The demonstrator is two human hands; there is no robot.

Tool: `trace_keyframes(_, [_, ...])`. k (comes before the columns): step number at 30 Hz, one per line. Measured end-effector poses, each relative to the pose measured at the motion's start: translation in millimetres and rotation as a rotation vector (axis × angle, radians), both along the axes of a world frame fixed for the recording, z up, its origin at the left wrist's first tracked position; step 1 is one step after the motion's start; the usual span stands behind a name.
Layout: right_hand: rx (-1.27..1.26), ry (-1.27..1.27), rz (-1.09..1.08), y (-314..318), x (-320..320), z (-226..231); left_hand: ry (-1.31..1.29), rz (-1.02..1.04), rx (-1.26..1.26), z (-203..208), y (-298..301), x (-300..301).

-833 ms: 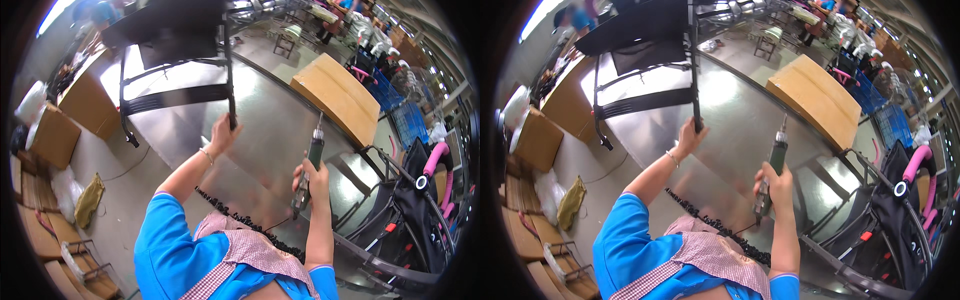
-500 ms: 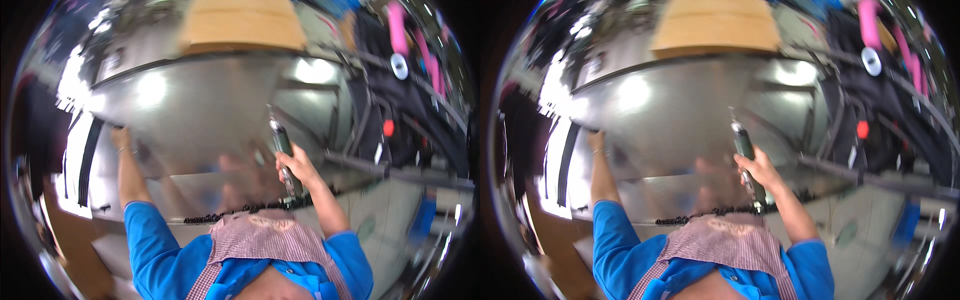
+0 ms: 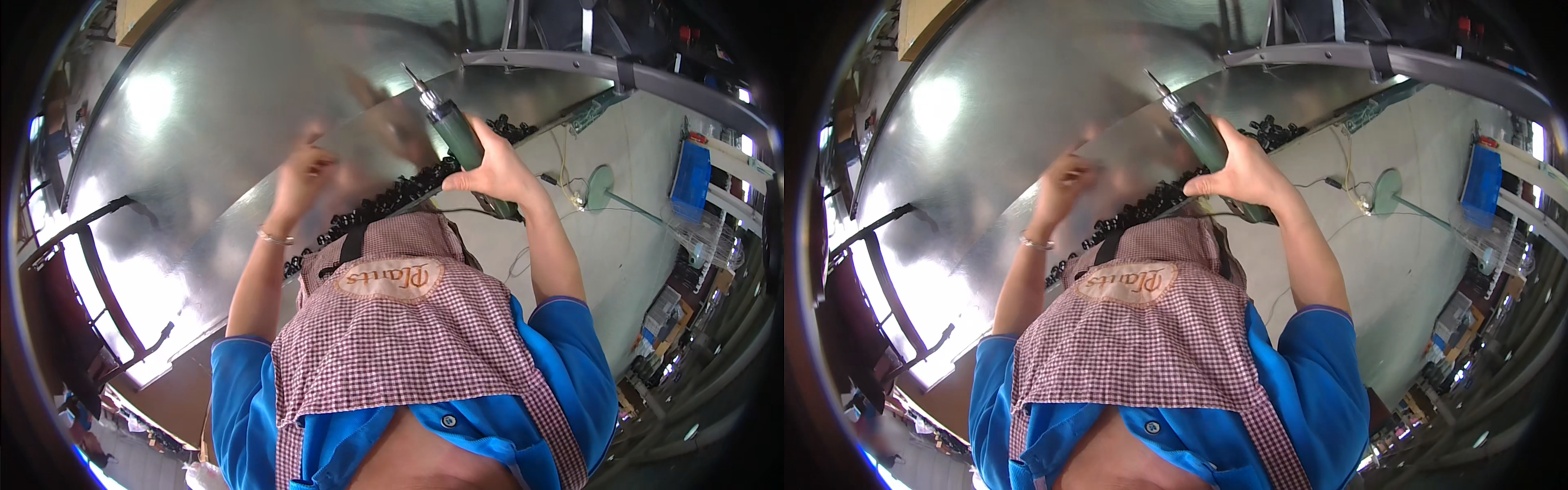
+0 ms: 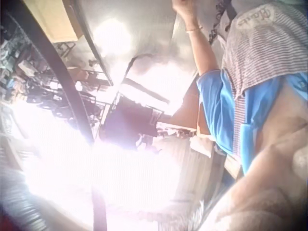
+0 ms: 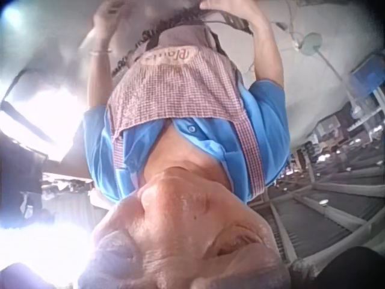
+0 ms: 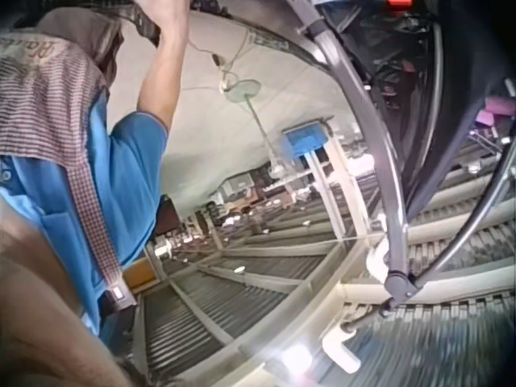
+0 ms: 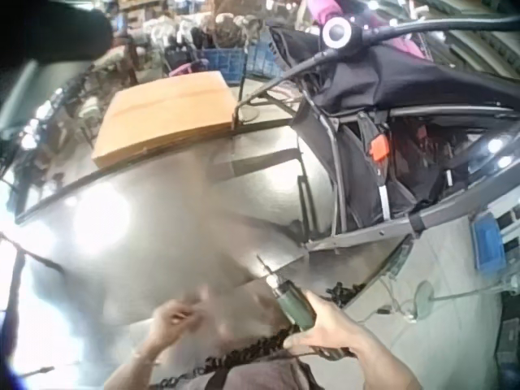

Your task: The person uses a corded electric screwdriver to fasten screws into the frame of a stroller. They repeatedly pick up screws from a metal tray, position them, and drive them into place on various parts of the stroller frame.

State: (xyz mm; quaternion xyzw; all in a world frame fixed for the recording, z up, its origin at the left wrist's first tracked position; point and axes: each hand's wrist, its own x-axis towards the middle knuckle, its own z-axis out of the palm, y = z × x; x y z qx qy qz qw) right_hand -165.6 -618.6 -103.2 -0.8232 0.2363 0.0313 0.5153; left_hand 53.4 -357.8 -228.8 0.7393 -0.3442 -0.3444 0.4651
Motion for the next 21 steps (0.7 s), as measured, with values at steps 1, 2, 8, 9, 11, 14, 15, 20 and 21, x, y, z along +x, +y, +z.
trace_keyframes(1, [-0.029, 0.073, 0.002, -1.1, -11.6, 4.6, -0.02, -0.094, -0.051, 0.2, -17.3, -22.4])
trace_keyframes(2, [-0.057, 0.145, 0.007, -2.1, -23.0, 10.9, -0.04, -0.187, -0.101, -4.5, -31.3, -41.0])
trace_keyframes(8, [-0.071, 0.203, -0.113, 0.6, -92.6, 2.4, -0.126, -0.337, -0.068, -13.7, -71.3, -87.8])
trace_keyframes(9, [-0.05, 0.203, -0.122, 0.2, -99.9, 2.8, -0.129, -0.345, -0.057, -15.3, -75.1, -88.6])
trace_keyframes(11, [0.006, 0.201, -0.143, 3.2, -112.6, 0.3, -0.136, -0.366, -0.021, -14.7, -75.2, -84.9])
trace_keyframes(14, [0.087, 0.225, -0.142, 4.1, -127.5, -0.6, -0.184, -0.371, 0.044, -15.3, -65.7, -85.2])
trace_keyframes(15, [0.107, 0.233, -0.144, 4.6, -131.5, -1.6, -0.2, -0.371, 0.053, -16.6, -62.6, -86.0])
trace_keyframes(20, [0.151, 0.224, -0.138, 6.4, -142.9, -8.7, -0.531, -0.419, -0.012, -14.2, -64.5, -102.1])
trace_keyframes(21, [0.152, 0.24, -0.119, 7.6, -142.5, -8.4, -0.588, -0.427, 0.008, -13.6, -65.0, -103.7])
